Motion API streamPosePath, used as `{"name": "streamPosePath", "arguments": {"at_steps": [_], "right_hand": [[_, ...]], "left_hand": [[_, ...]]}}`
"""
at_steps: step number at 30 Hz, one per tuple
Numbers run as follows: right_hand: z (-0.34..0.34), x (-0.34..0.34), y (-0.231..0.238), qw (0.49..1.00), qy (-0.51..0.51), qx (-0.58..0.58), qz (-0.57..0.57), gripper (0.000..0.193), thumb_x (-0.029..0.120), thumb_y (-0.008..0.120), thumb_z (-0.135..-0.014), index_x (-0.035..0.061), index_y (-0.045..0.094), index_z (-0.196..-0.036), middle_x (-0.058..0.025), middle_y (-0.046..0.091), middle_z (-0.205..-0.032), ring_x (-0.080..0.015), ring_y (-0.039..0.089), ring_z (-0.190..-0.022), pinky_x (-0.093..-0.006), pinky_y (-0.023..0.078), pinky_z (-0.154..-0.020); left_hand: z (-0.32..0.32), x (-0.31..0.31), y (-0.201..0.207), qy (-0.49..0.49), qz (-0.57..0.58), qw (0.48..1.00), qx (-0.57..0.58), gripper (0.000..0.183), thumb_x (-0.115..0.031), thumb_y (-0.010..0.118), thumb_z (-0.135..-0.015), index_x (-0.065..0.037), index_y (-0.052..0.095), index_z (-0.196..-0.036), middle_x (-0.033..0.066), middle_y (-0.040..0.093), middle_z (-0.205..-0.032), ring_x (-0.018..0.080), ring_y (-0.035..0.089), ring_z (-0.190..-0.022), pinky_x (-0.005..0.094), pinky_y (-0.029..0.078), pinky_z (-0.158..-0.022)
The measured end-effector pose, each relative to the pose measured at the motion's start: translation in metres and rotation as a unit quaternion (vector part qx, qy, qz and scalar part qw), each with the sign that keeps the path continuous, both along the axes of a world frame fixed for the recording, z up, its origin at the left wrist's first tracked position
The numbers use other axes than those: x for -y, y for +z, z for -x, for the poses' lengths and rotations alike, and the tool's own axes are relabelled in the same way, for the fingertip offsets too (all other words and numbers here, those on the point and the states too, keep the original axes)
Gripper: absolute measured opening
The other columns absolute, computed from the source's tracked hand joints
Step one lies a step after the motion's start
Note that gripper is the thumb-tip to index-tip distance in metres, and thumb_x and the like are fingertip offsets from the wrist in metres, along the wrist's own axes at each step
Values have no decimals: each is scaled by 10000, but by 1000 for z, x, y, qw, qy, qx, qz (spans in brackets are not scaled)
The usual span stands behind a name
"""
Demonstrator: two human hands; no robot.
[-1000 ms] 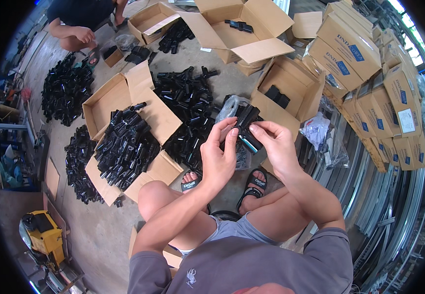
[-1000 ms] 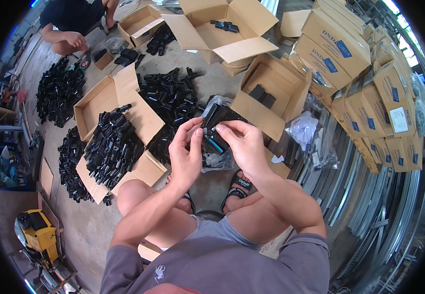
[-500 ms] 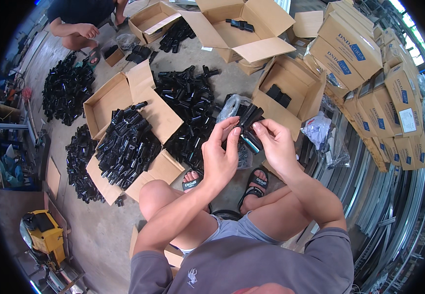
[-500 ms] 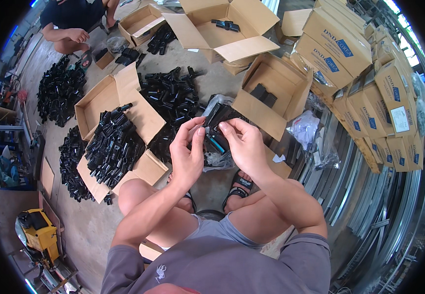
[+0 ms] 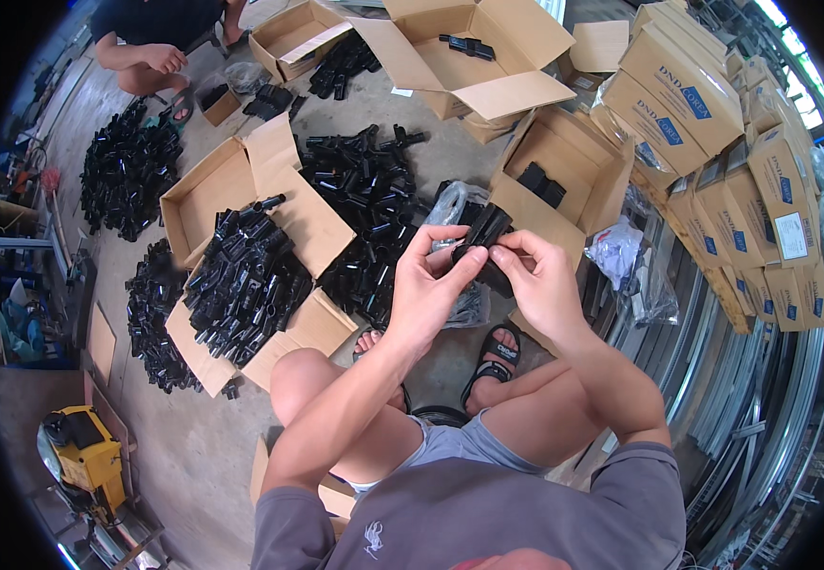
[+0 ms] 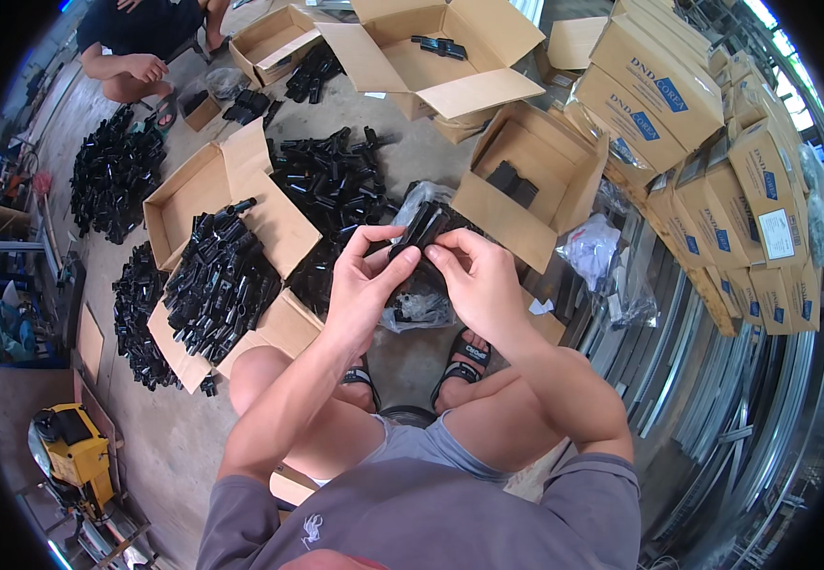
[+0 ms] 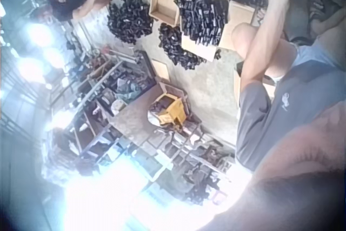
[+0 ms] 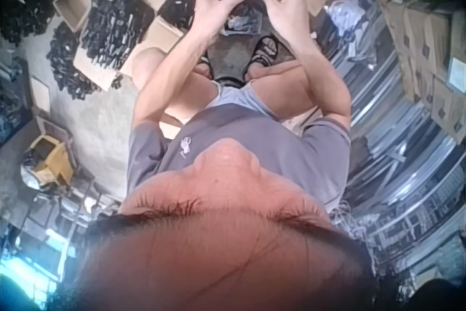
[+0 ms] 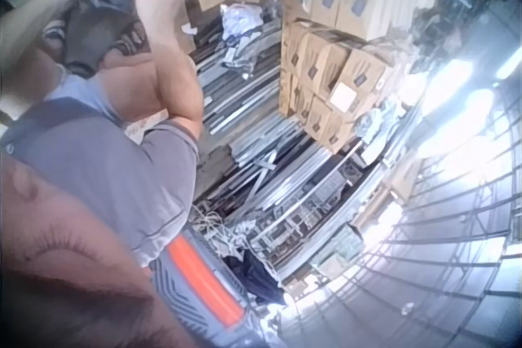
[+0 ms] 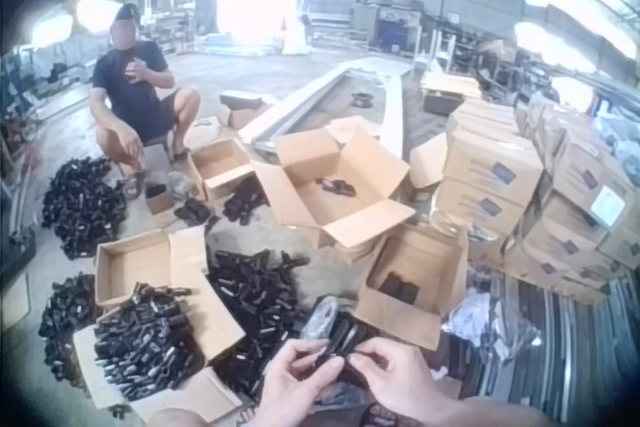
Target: The person assembles black plastic joint components by hand, snapping pieces together and checking the fit before placing them into cardboard boxes on the floor.
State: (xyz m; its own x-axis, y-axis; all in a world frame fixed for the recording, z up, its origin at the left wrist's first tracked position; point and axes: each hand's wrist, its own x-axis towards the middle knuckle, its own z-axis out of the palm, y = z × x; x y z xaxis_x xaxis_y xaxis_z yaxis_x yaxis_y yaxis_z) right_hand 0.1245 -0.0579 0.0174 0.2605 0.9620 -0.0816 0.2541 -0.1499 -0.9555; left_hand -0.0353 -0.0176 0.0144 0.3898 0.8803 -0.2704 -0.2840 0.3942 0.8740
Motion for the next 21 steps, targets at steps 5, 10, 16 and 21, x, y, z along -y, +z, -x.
{"name": "streamPosePath", "arguments": {"at_steps": [5,10,16,21], "right_hand": [[10,1,13,994,8,100,-45,160,104,674,-923,-42,683,-989,-129,719,-852,-138,678,-775,-291,514,-698],[9,0,10,999,9,47,1,187,138,674,-931,-38,690,-994,-135,722,-888,-127,677,-790,-300,518,-703],[13,-3,1,998,-3,-61,18,208,152,667,-953,-40,685,-1032,-71,720,-921,-92,646,-839,-259,505,-739],[13,-2,3,983,-8,-180,38,183,128,680,-947,-36,676,-1028,-54,705,-914,-74,625,-851,-232,491,-769]], "left_hand": [[-2,1,-5,34,-32,999,10,264,-49,698,-917,-23,558,-1138,107,722,-985,73,633,-864,217,503,-728],[-1,3,-6,63,-19,997,32,242,-36,686,-920,-8,555,-1122,134,725,-994,83,647,-827,214,513,-690],[-3,5,-13,98,-56,993,36,229,-30,678,-923,0,560,-1117,145,724,-1000,88,653,-832,214,518,-689],[-4,6,-16,115,-120,986,-6,231,-21,695,-906,5,575,-1101,152,722,-1009,92,646,-870,222,501,-719]]}}
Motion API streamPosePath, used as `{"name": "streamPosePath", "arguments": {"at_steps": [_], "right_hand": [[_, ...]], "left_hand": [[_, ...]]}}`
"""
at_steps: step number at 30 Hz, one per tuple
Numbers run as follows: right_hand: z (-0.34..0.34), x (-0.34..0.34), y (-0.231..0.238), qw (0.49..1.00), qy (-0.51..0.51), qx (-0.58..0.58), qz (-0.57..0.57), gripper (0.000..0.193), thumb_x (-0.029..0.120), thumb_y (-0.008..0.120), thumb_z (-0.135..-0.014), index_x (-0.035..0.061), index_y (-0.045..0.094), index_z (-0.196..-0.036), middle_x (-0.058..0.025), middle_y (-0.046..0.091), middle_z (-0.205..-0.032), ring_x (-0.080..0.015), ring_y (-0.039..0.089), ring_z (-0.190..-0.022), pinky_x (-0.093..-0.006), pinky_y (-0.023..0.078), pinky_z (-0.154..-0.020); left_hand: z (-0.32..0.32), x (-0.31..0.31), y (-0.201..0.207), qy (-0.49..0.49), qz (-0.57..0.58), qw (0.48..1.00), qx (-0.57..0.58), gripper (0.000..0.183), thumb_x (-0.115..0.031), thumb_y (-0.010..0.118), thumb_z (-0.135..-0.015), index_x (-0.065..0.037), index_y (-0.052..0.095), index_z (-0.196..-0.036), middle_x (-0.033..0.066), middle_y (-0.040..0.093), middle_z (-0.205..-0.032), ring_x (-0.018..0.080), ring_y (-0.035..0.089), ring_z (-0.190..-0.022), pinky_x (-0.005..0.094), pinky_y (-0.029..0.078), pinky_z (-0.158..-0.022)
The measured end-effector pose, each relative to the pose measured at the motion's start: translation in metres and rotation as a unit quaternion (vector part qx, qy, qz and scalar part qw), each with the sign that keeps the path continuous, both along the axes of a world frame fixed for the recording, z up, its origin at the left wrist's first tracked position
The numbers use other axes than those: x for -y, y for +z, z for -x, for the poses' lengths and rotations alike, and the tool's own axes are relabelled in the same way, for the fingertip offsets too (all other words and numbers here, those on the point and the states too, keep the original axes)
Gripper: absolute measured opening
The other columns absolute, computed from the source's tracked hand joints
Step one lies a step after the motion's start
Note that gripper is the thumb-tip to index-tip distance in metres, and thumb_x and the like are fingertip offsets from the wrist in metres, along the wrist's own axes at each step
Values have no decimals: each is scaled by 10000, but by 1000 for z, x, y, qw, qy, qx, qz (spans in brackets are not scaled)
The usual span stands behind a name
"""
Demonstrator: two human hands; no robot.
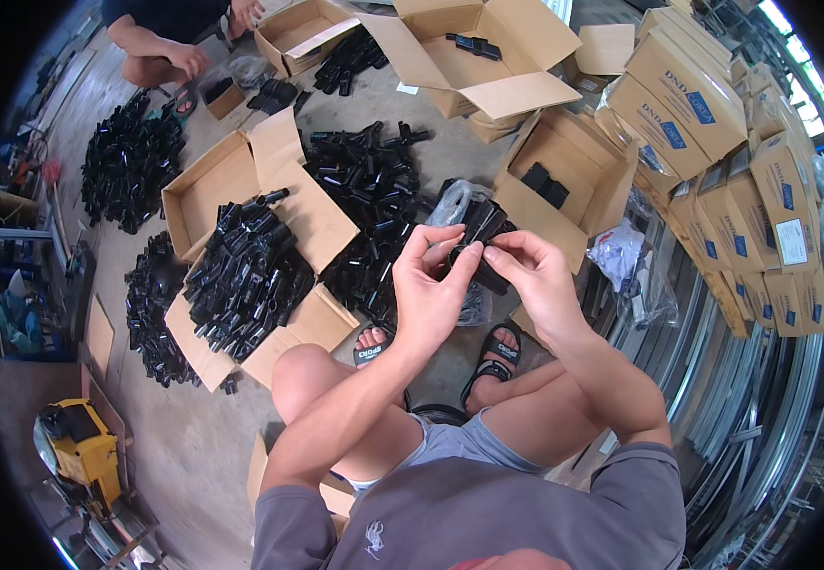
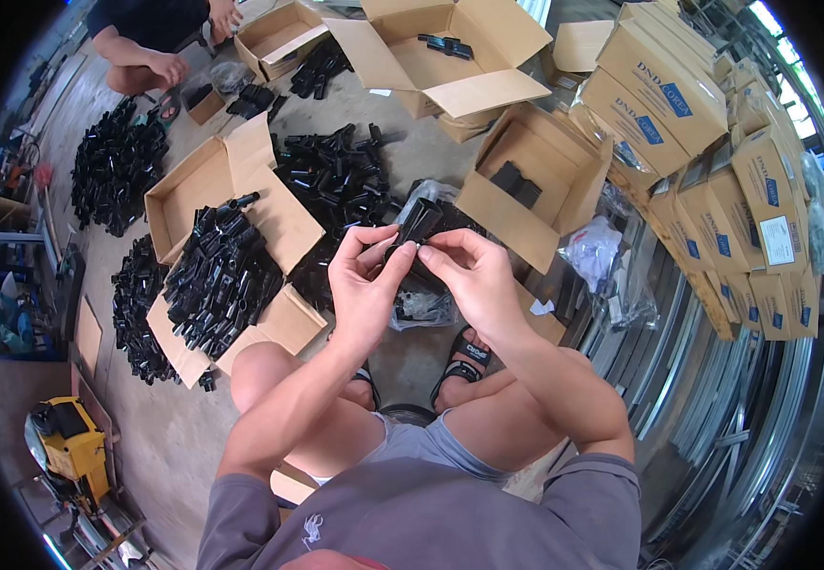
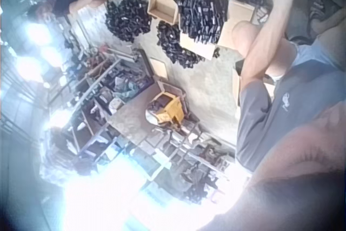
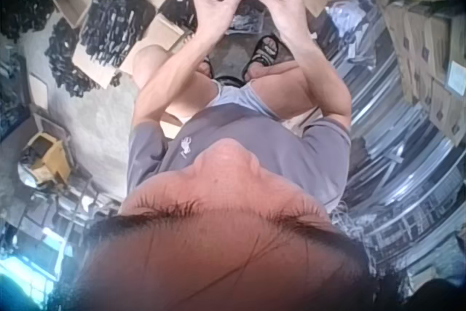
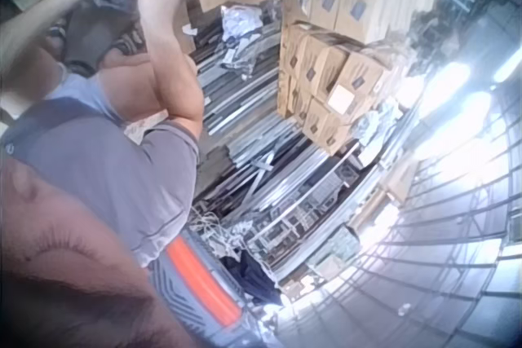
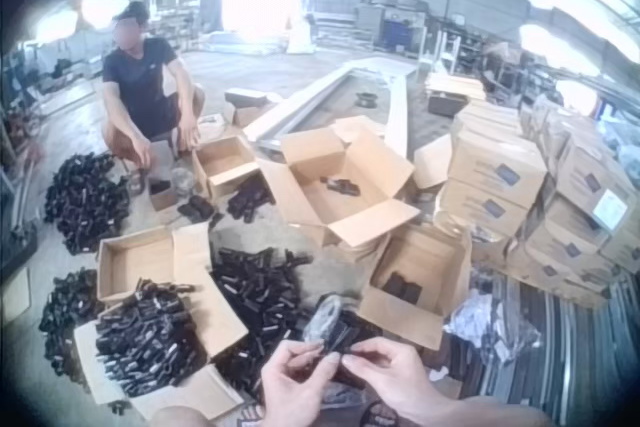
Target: The person assembles black plastic joint components by hand, snapping pieces together and checking the fit before placing them into cardboard boxes on the floor.
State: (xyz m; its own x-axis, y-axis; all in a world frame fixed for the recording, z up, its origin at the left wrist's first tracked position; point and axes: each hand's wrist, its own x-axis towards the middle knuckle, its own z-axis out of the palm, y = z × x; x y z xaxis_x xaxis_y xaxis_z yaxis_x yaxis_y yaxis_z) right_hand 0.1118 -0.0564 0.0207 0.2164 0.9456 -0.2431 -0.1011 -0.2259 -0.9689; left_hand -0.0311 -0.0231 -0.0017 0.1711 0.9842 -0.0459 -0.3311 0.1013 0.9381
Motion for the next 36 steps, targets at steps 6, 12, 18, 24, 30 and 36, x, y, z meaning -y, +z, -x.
{"name": "streamPosePath", "arguments": {"at_steps": [6,12,18,24,30,36], "right_hand": [[1,1,-7,998,0,49,-41,193,139,676,-951,-37,674,-1032,-47,706,-908,-77,628,-841,-236,492,-767],[7,1,-2,993,-21,98,-69,205,142,660,-962,-34,658,-1066,-48,703,-942,-77,627,-859,-239,494,-773],[6,1,-3,998,-12,-15,-59,192,131,657,-962,-24,641,-1074,-55,689,-978,-89,627,-896,-247,501,-818],[12,1,-2,996,-30,29,-78,188,127,656,-963,-19,635,-1079,-33,669,-955,-79,615,-894,-238,489,-780],[0,1,-15,1000,-5,-19,-21,203,140,663,-960,-21,604,-1069,-26,659,-960,-79,609,-884,-238,487,-795],[8,2,-3,998,2,14,-61,183,132,633,-978,-21,609,-1075,-22,655,-963,-64,597,-899,-224,476,-807]], "left_hand": [[0,1,4,-2,-14,1000,-13,228,-7,688,-913,2,571,-1109,145,717,-1043,85,650,-895,199,508,-742],[2,1,5,-4,-16,1000,-18,224,-9,690,-913,-1,573,-1104,140,718,-1040,84,649,-892,202,508,-738],[-1,2,1,2,-34,999,-30,225,-8,693,-909,0,574,-1101,139,716,-1043,86,649,-902,204,508,-746],[0,1,5,7,-2,1000,-13,224,-18,710,-892,5,585,-1077,135,720,-1020,101,653,-897,226,497,-744],[0,2,8,5,-1,1000,-12,211,-20,705,-897,5,585,-1069,131,728,-1006,83,648,-861,219,495,-724],[1,1,3,7,-13,1000,-13,216,-22,706,-897,5,585,-1074,133,727,-1011,81,644,-858,219,496,-725]]}}
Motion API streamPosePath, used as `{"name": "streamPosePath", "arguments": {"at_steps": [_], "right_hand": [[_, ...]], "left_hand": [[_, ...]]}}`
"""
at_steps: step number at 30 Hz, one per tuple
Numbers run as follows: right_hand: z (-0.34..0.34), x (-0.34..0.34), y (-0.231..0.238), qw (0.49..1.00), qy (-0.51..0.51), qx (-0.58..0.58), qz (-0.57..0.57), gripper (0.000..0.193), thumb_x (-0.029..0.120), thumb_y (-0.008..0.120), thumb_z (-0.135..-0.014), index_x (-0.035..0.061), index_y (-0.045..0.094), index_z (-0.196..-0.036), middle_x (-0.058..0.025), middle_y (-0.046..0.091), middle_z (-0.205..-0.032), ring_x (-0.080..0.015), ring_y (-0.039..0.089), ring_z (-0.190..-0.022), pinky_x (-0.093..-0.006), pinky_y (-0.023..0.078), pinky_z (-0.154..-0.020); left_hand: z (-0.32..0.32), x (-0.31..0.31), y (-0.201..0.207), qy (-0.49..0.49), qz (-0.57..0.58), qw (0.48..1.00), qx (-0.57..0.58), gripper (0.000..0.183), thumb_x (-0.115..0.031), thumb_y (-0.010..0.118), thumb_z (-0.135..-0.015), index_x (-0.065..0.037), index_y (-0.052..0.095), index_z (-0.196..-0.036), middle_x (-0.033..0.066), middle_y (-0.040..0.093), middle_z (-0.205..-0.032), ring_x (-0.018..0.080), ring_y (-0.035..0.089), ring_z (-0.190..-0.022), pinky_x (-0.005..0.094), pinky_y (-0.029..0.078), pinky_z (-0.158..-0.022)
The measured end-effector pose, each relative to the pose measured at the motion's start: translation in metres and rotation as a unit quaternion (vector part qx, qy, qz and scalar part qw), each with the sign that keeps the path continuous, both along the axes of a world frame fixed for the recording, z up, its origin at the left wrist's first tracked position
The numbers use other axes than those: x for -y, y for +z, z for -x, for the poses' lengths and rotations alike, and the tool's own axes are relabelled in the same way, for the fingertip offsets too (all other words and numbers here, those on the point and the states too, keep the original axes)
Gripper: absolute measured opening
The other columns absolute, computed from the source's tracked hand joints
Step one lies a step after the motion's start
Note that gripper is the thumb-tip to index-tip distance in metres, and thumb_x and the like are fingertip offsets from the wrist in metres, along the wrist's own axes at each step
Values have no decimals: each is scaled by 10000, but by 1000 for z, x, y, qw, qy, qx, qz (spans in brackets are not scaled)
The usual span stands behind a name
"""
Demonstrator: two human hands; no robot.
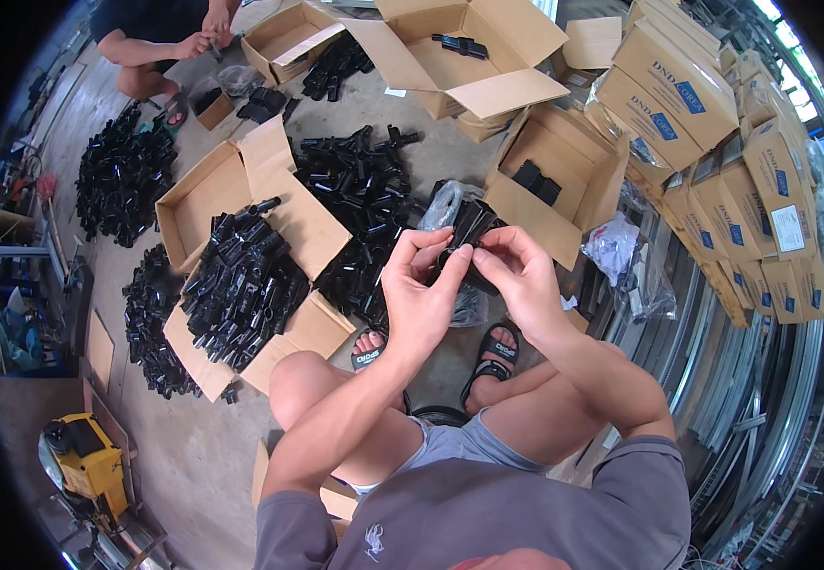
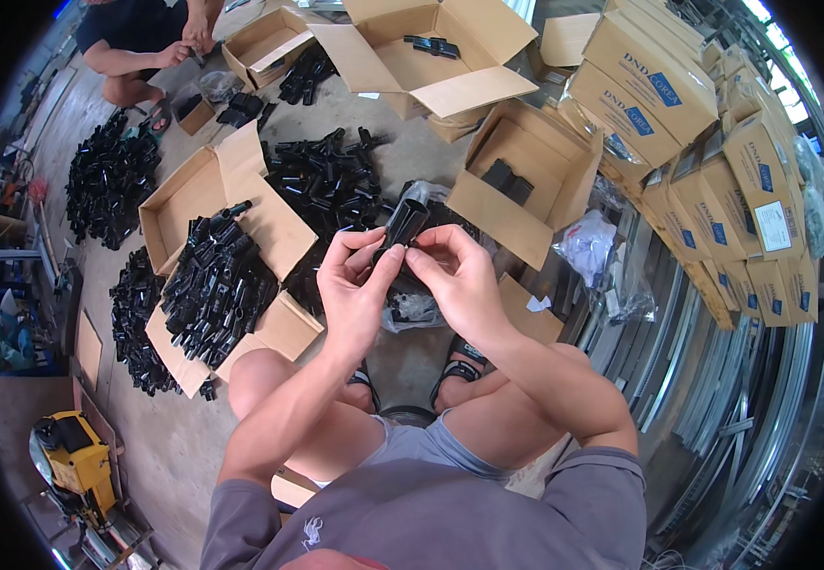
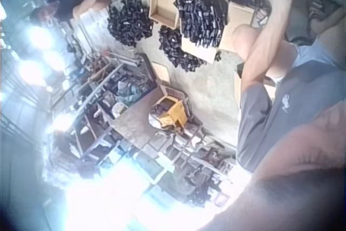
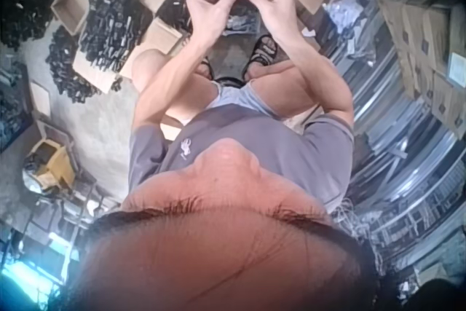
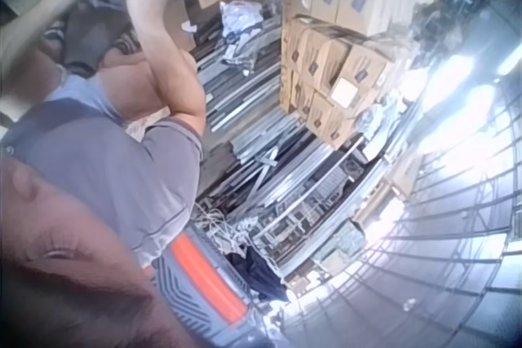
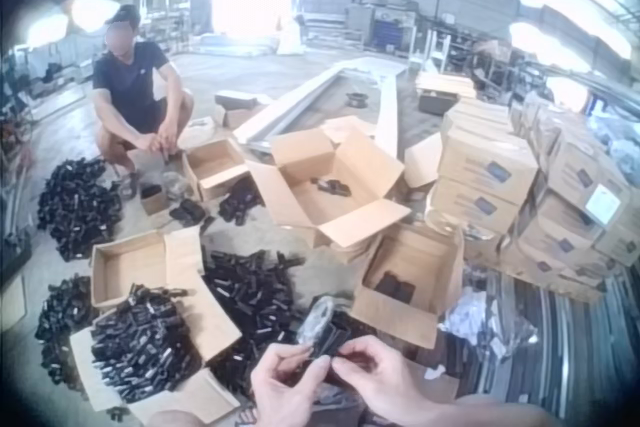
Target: The person assembles black plastic joint components by hand, snapping pieces together and checking the fit before placing them into cardboard boxes on the floor.
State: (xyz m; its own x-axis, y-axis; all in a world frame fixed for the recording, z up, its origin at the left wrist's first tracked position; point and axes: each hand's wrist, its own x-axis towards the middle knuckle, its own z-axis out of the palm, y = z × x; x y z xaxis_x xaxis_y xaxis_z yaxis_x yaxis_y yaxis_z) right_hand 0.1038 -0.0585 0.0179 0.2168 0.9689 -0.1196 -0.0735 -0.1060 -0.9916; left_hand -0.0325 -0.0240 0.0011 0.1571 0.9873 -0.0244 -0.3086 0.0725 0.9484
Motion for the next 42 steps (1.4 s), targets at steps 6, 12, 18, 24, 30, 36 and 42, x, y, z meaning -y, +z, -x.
{"name": "streamPosePath", "arguments": {"at_steps": [6,12,18,24,30,36,42], "right_hand": [[0,-2,-4,999,-23,-45,10,185,131,636,-973,-15,618,-1084,-24,658,-946,-57,593,-881,-225,478,-794],[-5,-2,-7,1000,6,5,24,167,144,608,-992,-15,606,-1044,-14,642,-936,-52,585,-885,-224,469,-776],[3,-5,-3,998,-42,-3,-38,169,151,609,-990,-16,607,-1013,-14,646,-906,-61,583,-847,-232,467,-753],[-5,0,-4,998,21,50,21,194,159,588,-1004,-17,590,-1085,-29,652,-974,-73,596,-885,-246,481,-805],[-2,-8,0,996,-69,-38,-33,351,266,567,-1023,10,517,-1257,-33,646,-933,-100,604,-830,-251,483,-763],[-24,-14,5,970,6,222,-97,314,301,653,-942,-10,675,-908,-83,653,-727,-131,583,-649,-315,454,-603],[-35,-14,14,941,-59,329,-48,359,259,626,-958,-31,627,-746,-158,608,-615,-242,583,-525,-370,443,-541]], "left_hand": [[-1,1,4,-2,6,1000,7,212,-19,703,-899,5,582,-1071,142,724,-1021,85,640,-873,223,497,-734],[0,1,5,-7,20,1000,12,214,-11,697,-902,6,576,-1077,147,717,-1032,100,647,-909,227,503,-771],[-1,1,4,-14,16,1000,22,214,-8,697,-900,7,577,-1077,144,713,-1036,114,647,-955,233,509,-799],[3,0,7,-30,32,999,26,221,-9,691,-908,7,567,-1090,146,714,-1045,106,648,-935,224,511,-781],[3,-1,7,-42,37,998,37,235,-11,695,-907,4,567,-1103,155,708,-1057,107,643,-946,226,512,-781],[3,8,5,-171,-16,980,-95,355,-68,777,-845,-12,572,-1130,138,686,-1142,162,651,-1059,292,508,-870],[1,13,6,-247,-10,960,-133,590,-95,810,-822,8,469,-1292,116,662,-1145,125,618,-1026,266,525,-841]]}}
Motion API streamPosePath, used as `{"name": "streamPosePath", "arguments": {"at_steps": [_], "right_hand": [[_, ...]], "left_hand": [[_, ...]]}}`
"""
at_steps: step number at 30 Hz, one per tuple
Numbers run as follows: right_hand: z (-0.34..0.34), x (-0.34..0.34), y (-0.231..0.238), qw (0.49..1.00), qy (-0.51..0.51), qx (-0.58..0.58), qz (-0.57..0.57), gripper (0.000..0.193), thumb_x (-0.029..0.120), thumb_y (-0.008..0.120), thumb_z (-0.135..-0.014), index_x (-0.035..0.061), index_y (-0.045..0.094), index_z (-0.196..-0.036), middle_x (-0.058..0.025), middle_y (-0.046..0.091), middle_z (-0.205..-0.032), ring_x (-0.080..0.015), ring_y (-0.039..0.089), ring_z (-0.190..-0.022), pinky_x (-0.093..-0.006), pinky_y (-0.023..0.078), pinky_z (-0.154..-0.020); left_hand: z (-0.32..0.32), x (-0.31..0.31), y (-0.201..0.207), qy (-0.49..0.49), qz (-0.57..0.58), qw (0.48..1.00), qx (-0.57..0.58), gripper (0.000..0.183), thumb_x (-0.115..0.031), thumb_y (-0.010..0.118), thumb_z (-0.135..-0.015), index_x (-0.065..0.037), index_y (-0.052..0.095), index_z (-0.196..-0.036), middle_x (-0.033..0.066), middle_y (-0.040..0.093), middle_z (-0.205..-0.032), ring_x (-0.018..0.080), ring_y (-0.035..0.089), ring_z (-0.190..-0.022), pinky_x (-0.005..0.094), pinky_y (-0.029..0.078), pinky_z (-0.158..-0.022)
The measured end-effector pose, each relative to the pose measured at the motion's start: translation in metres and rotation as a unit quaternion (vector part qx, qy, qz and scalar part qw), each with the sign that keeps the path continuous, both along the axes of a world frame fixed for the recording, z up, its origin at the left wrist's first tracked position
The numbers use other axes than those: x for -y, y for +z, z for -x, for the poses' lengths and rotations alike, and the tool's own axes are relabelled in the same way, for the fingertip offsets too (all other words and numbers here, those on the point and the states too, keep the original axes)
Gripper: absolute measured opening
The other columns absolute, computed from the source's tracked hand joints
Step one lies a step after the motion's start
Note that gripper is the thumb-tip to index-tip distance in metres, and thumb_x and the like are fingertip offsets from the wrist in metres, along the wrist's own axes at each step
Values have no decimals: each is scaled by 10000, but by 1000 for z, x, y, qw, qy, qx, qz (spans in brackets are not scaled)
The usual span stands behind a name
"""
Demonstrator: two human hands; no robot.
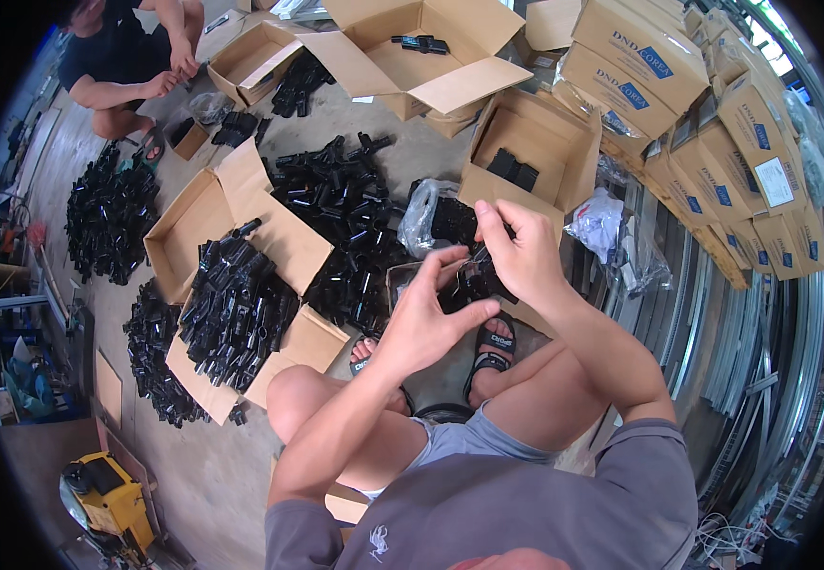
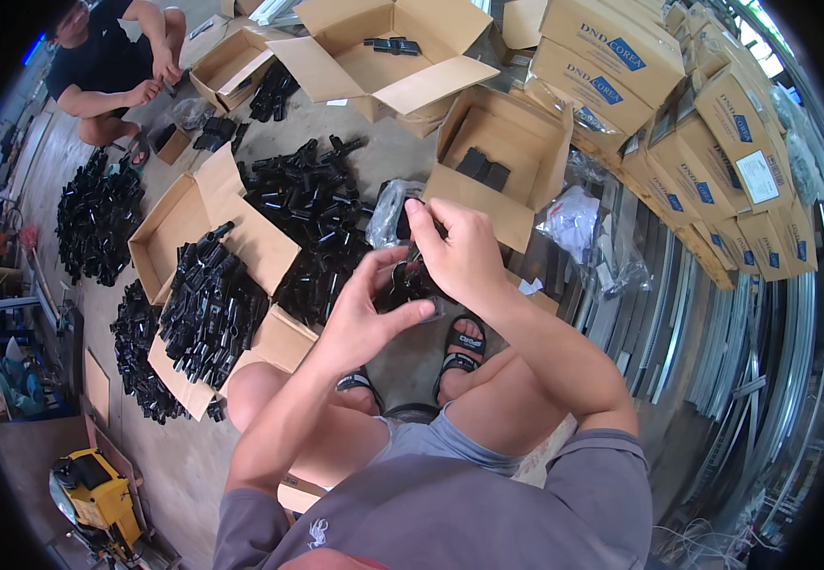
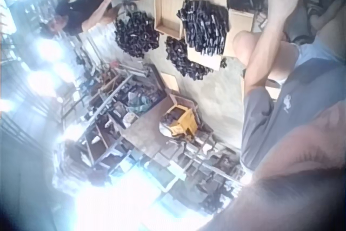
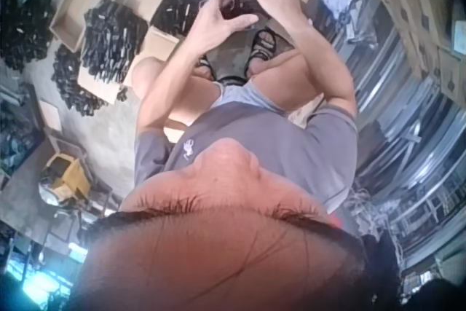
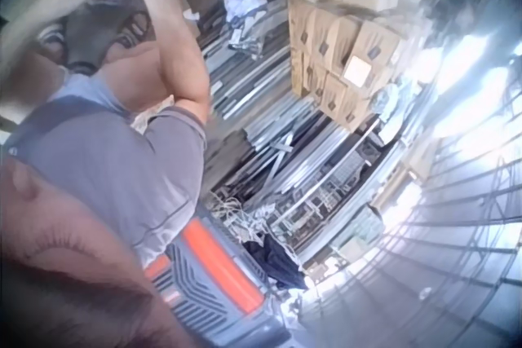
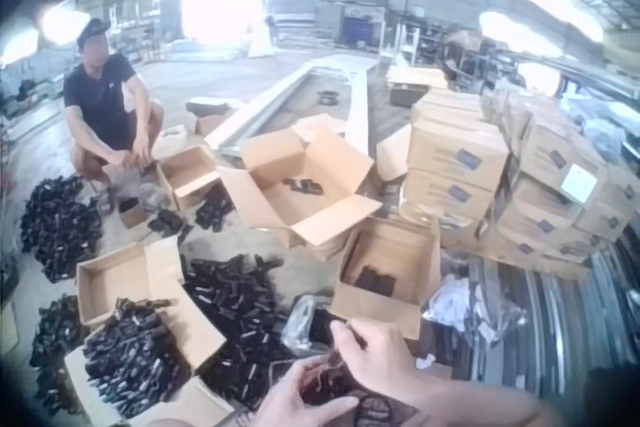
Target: The person assembles black plastic joint components by hand, snapping pieces together and checking the fit before placing them into cardboard boxes on the floor.
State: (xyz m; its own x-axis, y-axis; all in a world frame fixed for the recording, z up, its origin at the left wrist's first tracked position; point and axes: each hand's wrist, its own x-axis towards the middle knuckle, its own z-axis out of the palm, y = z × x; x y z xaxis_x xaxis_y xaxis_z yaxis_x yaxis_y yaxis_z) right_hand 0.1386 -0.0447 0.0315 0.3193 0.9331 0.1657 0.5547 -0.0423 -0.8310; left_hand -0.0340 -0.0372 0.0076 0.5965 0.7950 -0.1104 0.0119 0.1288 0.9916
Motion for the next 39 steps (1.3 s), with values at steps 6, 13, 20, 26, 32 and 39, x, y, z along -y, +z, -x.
{"name": "streamPosePath", "arguments": {"at_steps": [6,13,20,26,32,39], "right_hand": [[-3,2,0,999,-10,-14,-49,341,214,590,-979,-39,617,-752,-164,626,-646,-236,606,-564,-355,453,-567],[-2,4,-2,996,28,-80,-22,305,202,553,-1007,-36,649,-843,-64,657,-750,-103,593,-725,-272,468,-678],[0,7,-3,996,44,-61,-46,229,179,586,-994,-32,664,-949,-67,668,-811,-105,593,-736,-267,477,-687],[6,6,-6,974,34,-212,-76,403,219,634,-978,6,508,-1296,-57,668,-931,-97,610,-743,-226,484,-662],[7,15,5,920,143,-322,169,555,316,679,-947,14,450,-1353,-46,661,-948,-76,600,-745,-225,461,-601],[2,15,-5,943,176,-247,140,351,250,635,-974,-36,620,-1176,-68,695,-1009,-120,632,-903,-289,502,-827]], "left_hand": [[9,-4,17,-99,-160,961,-205,666,-232,826,-808,68,503,-1307,180,684,-946,175,674,-883,304,523,-769],[17,-9,16,-118,-81,973,-181,557,-334,692,-913,64,524,-1264,169,670,-759,261,672,-717,353,506,-679],[22,-14,4,-133,-186,952,-202,478,-304,596,-983,50,488,-1286,186,685,-828,266,674,-739,371,506,-674],[21,-15,12,-87,-91,980,-152,374,-227,541,-1015,37,461,-1267,187,674,-833,291,669,-769,384,502,-693],[21,-23,7,-37,-80,988,-124,355,-210,520,-1028,32,413,-1264,160,625,-763,271,649,-737,373,496,-681],[23,-26,13,-65,-62,974,-206,491,-372,561,-1007,42,424,-1233,170,634,-790,255,657,-743,371,497,-677]]}}
